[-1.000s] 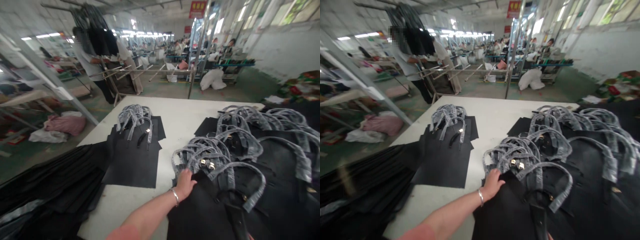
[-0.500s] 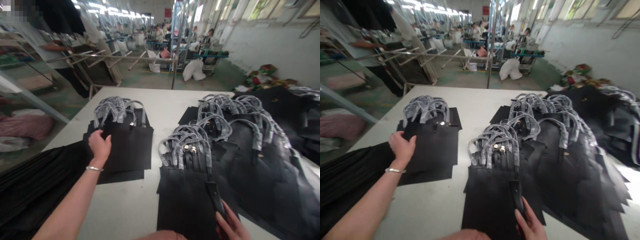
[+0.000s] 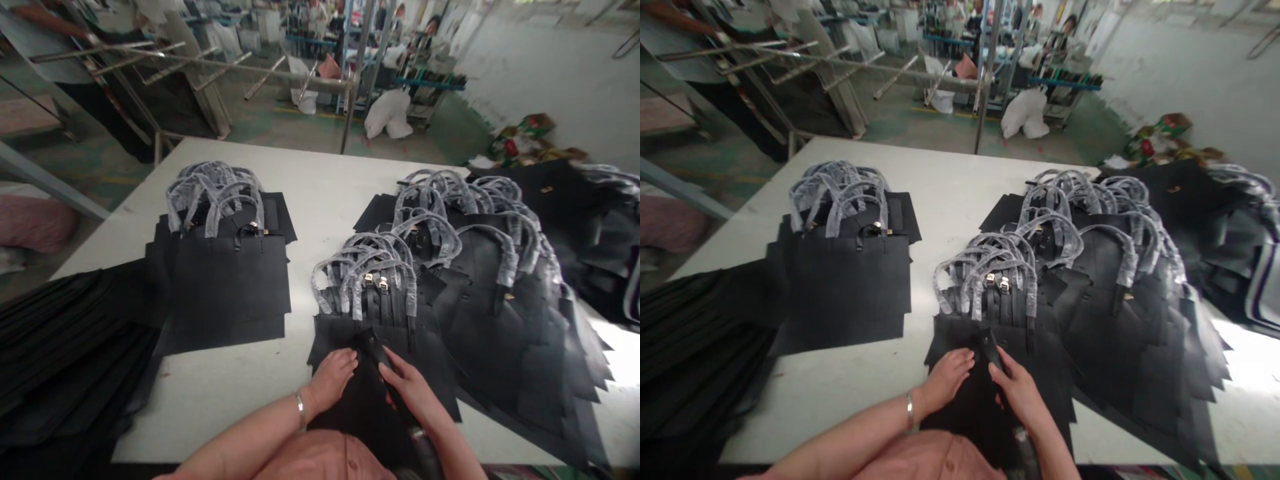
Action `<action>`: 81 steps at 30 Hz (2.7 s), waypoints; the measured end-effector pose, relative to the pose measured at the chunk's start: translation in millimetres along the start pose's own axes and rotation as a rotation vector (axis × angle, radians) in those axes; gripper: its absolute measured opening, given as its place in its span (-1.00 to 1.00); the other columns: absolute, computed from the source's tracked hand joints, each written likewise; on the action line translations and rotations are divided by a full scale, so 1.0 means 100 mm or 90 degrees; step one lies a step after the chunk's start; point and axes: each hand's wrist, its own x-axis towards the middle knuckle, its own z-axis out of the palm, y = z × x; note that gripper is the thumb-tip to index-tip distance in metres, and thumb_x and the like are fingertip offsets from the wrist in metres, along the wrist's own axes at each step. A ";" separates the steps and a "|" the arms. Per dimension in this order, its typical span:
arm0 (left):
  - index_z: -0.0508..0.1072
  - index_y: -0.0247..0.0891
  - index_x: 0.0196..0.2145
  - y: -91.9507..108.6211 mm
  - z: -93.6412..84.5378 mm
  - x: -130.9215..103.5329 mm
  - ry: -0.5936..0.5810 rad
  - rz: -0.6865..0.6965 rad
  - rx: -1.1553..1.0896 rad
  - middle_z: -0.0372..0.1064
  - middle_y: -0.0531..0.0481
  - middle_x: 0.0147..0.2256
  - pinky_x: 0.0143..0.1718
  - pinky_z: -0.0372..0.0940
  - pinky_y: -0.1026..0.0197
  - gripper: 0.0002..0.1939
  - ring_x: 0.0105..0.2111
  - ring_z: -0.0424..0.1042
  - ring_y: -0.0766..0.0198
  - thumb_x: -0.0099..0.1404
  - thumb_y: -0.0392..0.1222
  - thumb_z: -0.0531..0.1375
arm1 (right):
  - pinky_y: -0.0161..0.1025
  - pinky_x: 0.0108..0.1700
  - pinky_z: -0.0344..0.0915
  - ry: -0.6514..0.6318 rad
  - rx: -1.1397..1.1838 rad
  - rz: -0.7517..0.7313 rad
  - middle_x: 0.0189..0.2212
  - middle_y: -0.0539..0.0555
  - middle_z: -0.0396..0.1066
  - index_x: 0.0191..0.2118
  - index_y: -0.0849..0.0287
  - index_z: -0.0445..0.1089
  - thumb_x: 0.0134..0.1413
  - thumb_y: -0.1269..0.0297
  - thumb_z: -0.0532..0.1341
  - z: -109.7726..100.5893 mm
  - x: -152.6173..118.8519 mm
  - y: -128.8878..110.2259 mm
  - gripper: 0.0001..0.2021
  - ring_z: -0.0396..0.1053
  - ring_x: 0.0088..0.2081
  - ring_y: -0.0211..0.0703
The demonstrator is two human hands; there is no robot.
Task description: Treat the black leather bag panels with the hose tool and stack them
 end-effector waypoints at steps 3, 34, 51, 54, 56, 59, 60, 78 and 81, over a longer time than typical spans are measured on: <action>0.34 -0.30 0.09 -0.07 0.05 -0.05 0.006 0.017 0.009 0.34 -0.20 0.10 0.14 0.25 -0.04 -0.66 0.17 0.24 0.12 0.38 -0.35 0.05 | -0.28 -0.61 0.25 0.040 -0.025 -0.021 -0.50 -0.05 0.43 0.26 0.20 0.19 -0.01 -0.01 0.20 0.12 0.14 -0.13 -0.28 0.33 -0.64 -0.22; 0.50 -0.14 -0.15 -1.16 -0.90 0.72 -0.166 0.125 -0.029 0.38 -0.03 -0.16 -0.11 0.25 0.26 -0.84 -0.15 0.37 0.24 0.38 -0.17 0.14 | -0.28 -0.48 0.29 -0.058 -0.115 -0.008 -0.51 -0.09 0.41 0.30 0.17 0.15 0.09 0.04 0.19 0.30 -0.02 0.09 -0.32 0.33 -0.57 -0.24; 0.46 -0.30 -0.31 -1.42 -0.89 0.95 -0.087 -0.021 -0.082 0.27 -0.03 -0.30 -0.26 0.23 0.27 -0.72 -0.32 0.32 0.28 0.44 -0.26 -0.01 | -0.30 -0.45 0.28 -0.044 -0.182 -0.013 -0.55 -0.09 0.37 0.31 0.15 0.14 0.14 0.04 0.17 0.31 -0.01 0.20 -0.35 0.37 -0.56 -0.23; 0.47 -0.29 -0.24 -1.39 -0.92 0.87 -0.047 -0.049 -0.079 0.31 -0.06 -0.26 -0.19 0.24 0.24 -0.71 -0.25 0.34 0.25 0.45 -0.25 -0.04 | -0.30 -0.45 0.28 -0.048 -0.176 -0.014 -0.54 -0.09 0.37 0.31 0.14 0.15 0.14 0.03 0.16 0.30 -0.01 0.21 -0.35 0.38 -0.55 -0.23; 0.49 -0.23 -0.22 -1.33 -0.91 0.82 -0.075 -0.003 -0.091 0.35 -0.02 -0.24 -0.16 0.24 0.28 -0.80 -0.21 0.37 0.27 0.42 -0.22 0.06 | -0.30 -0.46 0.28 -0.054 -0.172 -0.013 -0.56 -0.10 0.36 0.31 0.14 0.14 0.14 0.02 0.16 0.29 0.01 0.22 -0.34 0.36 -0.56 -0.23; 0.50 -0.15 -0.26 -1.25 -0.86 0.80 -0.147 0.093 -0.104 0.38 0.04 -0.25 -0.20 0.22 0.33 -0.90 -0.24 0.38 0.31 0.36 -0.20 0.17 | -0.29 -0.45 0.28 -0.056 -0.168 -0.009 -0.55 -0.10 0.35 0.31 0.15 0.15 0.12 0.03 0.18 0.27 0.03 0.22 -0.33 0.35 -0.56 -0.24; 0.51 -0.15 -0.29 -1.25 -0.85 0.82 -0.167 0.120 -0.104 0.38 0.04 -0.26 -0.23 0.22 0.33 -0.91 -0.26 0.38 0.32 0.35 -0.21 0.18 | -0.29 -0.45 0.29 -0.055 -0.164 -0.009 -0.55 -0.09 0.36 0.31 0.15 0.15 0.11 0.03 0.19 0.27 0.03 0.22 -0.33 0.35 -0.56 -0.24; 0.39 -0.29 -0.32 -1.36 -0.88 0.93 0.021 -0.021 -0.105 0.26 -0.04 -0.31 -0.29 0.26 0.25 -0.62 -0.36 0.31 0.29 0.49 -0.26 -0.17 | -0.28 -0.43 0.30 -0.029 -0.151 -0.025 -0.52 -0.08 0.38 0.29 0.11 0.19 0.11 0.08 0.19 0.33 -0.04 0.21 -0.37 0.34 -0.55 -0.26; 0.42 -0.28 -0.29 -1.17 -0.83 0.60 0.064 -0.065 -0.092 0.31 -0.05 -0.31 -0.23 0.28 0.22 -0.64 -0.29 0.34 0.27 0.50 -0.19 -0.12 | -0.27 -0.42 0.31 -0.034 -0.168 -0.020 -0.51 -0.07 0.40 0.30 0.13 0.17 0.12 0.06 0.18 0.31 -0.04 0.20 -0.36 0.34 -0.55 -0.24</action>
